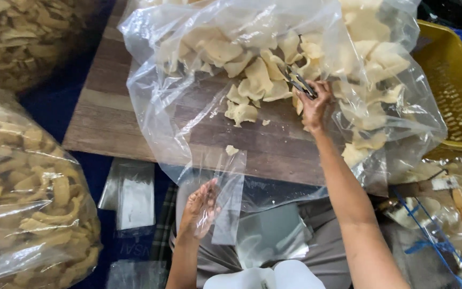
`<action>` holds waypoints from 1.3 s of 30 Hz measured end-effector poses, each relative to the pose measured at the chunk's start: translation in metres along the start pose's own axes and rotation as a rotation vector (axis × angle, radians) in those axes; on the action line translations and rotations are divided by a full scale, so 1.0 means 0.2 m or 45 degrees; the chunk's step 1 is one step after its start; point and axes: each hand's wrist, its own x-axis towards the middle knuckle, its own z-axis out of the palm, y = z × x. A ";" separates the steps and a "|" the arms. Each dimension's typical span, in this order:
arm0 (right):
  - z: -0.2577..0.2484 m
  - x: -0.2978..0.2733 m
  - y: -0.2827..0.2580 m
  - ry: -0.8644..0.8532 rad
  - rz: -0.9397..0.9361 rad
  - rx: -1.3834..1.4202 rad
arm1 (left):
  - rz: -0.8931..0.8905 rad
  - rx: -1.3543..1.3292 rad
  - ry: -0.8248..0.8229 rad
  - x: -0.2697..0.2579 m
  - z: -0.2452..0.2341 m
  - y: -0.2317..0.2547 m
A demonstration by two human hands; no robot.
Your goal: The person is manually packaging individual pieces of dried food by trimming them with scissors, placing them into plastic bags, and sealing the bags using a heat sealer.
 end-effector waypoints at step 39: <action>-1.48 0.01 -0.25 -1.267 1.190 0.089 | 0.446 1.860 -0.791 0.32 0.78 -0.08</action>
